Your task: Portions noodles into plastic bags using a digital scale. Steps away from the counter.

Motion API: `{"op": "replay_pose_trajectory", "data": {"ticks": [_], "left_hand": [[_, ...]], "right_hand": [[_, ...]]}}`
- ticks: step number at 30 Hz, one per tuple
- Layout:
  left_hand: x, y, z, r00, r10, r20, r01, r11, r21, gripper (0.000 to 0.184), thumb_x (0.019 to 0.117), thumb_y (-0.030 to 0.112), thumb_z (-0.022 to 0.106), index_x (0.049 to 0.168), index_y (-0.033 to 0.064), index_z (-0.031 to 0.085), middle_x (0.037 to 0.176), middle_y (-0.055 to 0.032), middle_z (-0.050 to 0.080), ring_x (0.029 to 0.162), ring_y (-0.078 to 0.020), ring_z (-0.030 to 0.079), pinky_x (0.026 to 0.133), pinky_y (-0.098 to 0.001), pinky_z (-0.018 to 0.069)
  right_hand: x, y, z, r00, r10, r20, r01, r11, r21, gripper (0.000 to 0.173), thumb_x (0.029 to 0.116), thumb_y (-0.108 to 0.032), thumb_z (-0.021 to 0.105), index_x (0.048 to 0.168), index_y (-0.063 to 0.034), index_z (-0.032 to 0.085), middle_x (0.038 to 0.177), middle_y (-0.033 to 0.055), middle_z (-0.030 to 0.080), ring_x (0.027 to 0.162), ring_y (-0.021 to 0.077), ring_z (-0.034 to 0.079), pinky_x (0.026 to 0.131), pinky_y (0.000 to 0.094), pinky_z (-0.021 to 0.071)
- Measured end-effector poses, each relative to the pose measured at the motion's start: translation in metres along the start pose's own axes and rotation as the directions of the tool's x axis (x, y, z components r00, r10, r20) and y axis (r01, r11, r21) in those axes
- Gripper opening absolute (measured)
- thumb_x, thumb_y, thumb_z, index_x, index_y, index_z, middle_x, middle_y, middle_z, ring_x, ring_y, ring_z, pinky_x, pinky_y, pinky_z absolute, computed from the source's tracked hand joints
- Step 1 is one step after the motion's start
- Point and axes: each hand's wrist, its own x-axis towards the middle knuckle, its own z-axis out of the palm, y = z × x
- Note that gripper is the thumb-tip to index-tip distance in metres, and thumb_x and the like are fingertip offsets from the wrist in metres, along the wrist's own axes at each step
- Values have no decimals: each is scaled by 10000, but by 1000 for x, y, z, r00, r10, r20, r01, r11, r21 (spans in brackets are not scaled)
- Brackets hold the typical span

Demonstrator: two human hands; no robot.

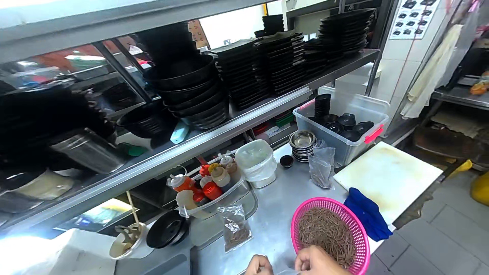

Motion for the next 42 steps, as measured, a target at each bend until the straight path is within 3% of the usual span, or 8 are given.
{"op": "replay_pose_trajectory", "data": {"ticks": [4, 7, 11, 14, 16, 23, 30, 42], "left_hand": [[1, -12, 1, 994, -44, 104, 6, 940, 341, 269, 966, 129, 593, 1022, 277, 810, 1386, -14, 644, 1127, -195, 686, 877, -505, 597], [2, 2, 4, 994, -81, 79, 31, 865, 500, 398, 975, 57, 510, 1163, 273, 787, 1491, 68, 579, 1176, -201, 694, 863, -532, 606], [-1, 13, -3, 994, -107, 24, 79, 848, 524, 436, 961, 9, 461, 1253, 168, 744, 1491, 48, 582, 1136, -198, 713, 846, -488, 615], [2, 19, -4, 994, -111, 12, 91, 867, 491, 426, 958, 26, 471, 1292, 126, 716, 1520, 11, 554, 1145, -205, 709, 867, -472, 616], [4, 21, -4, 993, -117, 4, 101, 879, 466, 389, 994, 91, 482, 1320, 101, 694, 1534, -10, 538, 1187, -200, 688, 916, -454, 605], [21, 31, -5, 999, -42, 19, 34, 948, 317, 411, 959, 117, 568, 1355, 63, 665, 1592, -32, 464, 1287, -164, 625, 1011, -407, 572], [59, 53, 2, 999, -38, 8, 37, 995, 95, 394, 890, 95, 580, 1248, 107, 742, 1460, 1, 606, 1263, -101, 624, 1014, -369, 564], [130, 87, 45, 972, -118, 202, 105, 992, 75, 415, 878, 224, 616, 1270, 140, 724, 1462, 16, 596, 1334, -112, 565, 1106, -405, 494]], "right_hand": [[12, -2, -20, 991, 55, 119, -60, 998, 38, 233, 897, -339, 733, 994, -132, 777, 847, 32, 755, 743, 181, 728, 754, 462, 619], [22, 16, -44, 979, 189, -72, -198, 968, -154, 512, 850, -590, 755, 1186, -205, 742, 995, 30, 772, 846, 205, 751, 805, 487, 635], [22, 59, -50, 911, 347, -225, -405, 641, -652, 1068, 685, -491, 893, 1594, -278, 374, 1462, 293, 489, 1000, 519, 661, 779, 712, 547], [9, 88, -34, 932, 317, -178, -343, 603, -721, 447, 794, -257, 764, 1232, -210, 691, 1167, 268, 674, 899, 498, 686, 699, 698, 541], [5, 84, -40, 935, 324, -146, -324, 607, -726, 204, 858, -260, 674, 1002, -135, 747, 997, 192, 735, 911, 441, 709, 712, 679, 546], [-17, 4, -121, 976, 159, -147, -216, 744, -632, 213, 846, -311, 715, 996, -171, 768, 939, 119, 744, 928, 356, 711, 799, 642, 555], [-50, -89, -191, 961, -112, -253, -62, 803, -592, 103, 822, -347, 689, 872, -279, 747, 756, -73, 692, 702, 108, 657, 631, 450, 543], [-101, -264, -248, 922, -295, -252, 188, 907, -376, 90, 811, -127, 738, 845, -202, 774, 650, 7, 694, 477, 133, 626, 421, 301, 544]]}}
